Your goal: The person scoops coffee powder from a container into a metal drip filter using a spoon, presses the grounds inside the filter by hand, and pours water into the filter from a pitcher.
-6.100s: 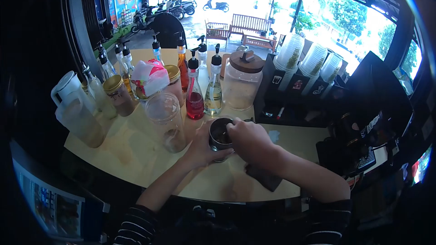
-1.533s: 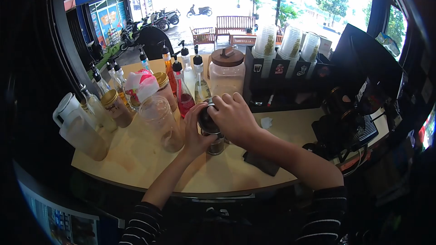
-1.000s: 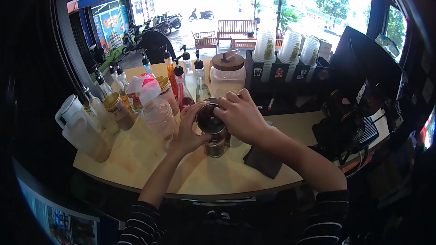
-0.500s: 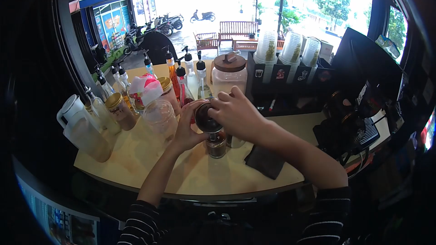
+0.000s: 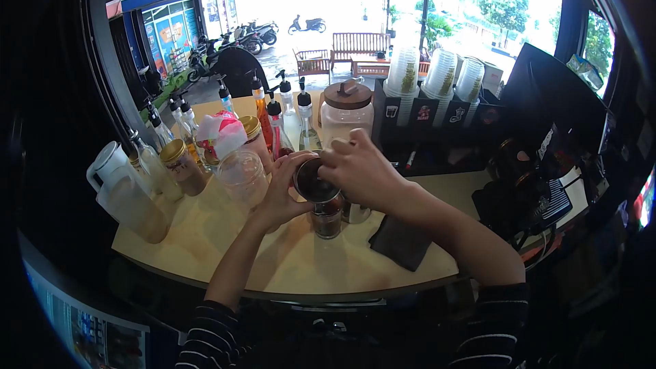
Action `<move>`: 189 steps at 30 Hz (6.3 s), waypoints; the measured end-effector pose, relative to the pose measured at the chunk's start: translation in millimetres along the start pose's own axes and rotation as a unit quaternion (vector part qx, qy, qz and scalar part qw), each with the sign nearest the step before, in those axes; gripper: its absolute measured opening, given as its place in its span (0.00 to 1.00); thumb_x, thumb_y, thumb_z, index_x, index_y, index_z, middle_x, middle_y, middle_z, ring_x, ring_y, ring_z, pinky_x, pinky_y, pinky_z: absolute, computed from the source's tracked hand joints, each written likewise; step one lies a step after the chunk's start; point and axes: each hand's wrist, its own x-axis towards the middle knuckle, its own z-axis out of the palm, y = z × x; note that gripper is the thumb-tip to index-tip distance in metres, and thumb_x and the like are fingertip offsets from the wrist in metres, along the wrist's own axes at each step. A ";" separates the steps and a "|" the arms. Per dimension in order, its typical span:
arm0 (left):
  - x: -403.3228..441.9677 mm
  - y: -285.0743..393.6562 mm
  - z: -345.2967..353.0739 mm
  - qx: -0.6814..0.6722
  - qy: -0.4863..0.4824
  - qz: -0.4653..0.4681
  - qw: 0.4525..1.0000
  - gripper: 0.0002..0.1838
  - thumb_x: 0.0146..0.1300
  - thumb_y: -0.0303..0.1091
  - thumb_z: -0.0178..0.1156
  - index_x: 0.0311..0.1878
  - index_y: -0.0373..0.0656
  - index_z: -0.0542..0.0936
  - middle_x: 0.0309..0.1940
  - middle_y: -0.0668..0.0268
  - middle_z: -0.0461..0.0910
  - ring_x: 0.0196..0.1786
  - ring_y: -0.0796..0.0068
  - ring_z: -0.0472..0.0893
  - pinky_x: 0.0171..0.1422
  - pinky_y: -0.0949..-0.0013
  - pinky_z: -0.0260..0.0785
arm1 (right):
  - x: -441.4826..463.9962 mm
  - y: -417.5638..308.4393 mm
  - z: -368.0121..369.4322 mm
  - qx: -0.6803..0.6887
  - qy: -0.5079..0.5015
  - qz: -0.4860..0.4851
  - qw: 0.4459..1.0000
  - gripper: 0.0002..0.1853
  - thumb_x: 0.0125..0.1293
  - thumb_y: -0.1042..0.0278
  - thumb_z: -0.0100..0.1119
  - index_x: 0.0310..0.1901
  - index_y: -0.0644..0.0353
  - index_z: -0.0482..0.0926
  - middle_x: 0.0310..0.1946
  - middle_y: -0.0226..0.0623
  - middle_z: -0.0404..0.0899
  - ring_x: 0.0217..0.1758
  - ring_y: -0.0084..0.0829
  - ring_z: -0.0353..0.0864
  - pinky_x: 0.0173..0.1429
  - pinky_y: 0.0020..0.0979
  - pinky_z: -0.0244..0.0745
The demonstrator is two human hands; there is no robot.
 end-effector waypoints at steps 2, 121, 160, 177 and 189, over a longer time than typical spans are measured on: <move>3.2 -1.2 -3.1 0.002 -0.033 0.006 0.999 0.46 0.36 0.35 0.72 0.65 0.51 0.65 0.62 0.65 0.70 0.69 0.66 0.66 0.74 0.51 0.40 | 2.9 -0.7 4.9 0.005 -0.001 -0.083 0.997 0.11 0.46 0.63 0.66 0.35 0.49 0.81 0.41 0.24 0.76 0.52 0.26 0.73 0.59 0.37 0.62; -4.6 14.4 16.6 0.117 0.033 -0.083 0.989 0.45 0.40 0.40 0.74 0.65 0.46 0.66 0.63 0.62 0.70 0.67 0.64 0.68 0.69 0.57 0.52 | -2.0 12.5 27.3 0.109 0.065 0.012 0.992 0.16 0.49 0.61 0.64 0.42 0.52 0.79 0.47 0.29 0.76 0.51 0.28 0.75 0.54 0.35 0.64; -8.2 10.2 7.2 0.120 0.081 -0.060 0.988 0.49 0.34 0.41 0.79 0.63 0.42 0.66 0.58 0.59 0.70 0.62 0.57 0.70 0.67 0.57 0.63 | 26.0 25.5 20.1 0.122 0.048 -0.180 0.975 0.07 0.51 0.68 0.63 0.34 0.52 0.80 0.38 0.28 0.76 0.49 0.25 0.76 0.52 0.32 0.65; -11.7 18.3 35.8 0.088 0.223 -0.134 0.962 0.45 0.33 0.43 0.81 0.55 0.42 0.67 0.48 0.60 0.72 0.51 0.65 0.76 0.56 0.62 0.69 | 3.2 8.6 33.4 0.163 0.093 -0.060 0.980 0.12 0.47 0.69 0.63 0.36 0.57 0.78 0.37 0.34 0.74 0.43 0.33 0.80 0.45 0.35 0.75; -10.5 25.0 37.1 0.107 0.207 -0.124 0.965 0.44 0.33 0.43 0.82 0.54 0.40 0.68 0.49 0.60 0.71 0.53 0.65 0.76 0.58 0.63 0.69 | -1.8 6.0 34.6 0.172 0.058 0.000 0.983 0.16 0.46 0.67 0.66 0.39 0.58 0.76 0.39 0.35 0.73 0.44 0.35 0.80 0.43 0.36 0.78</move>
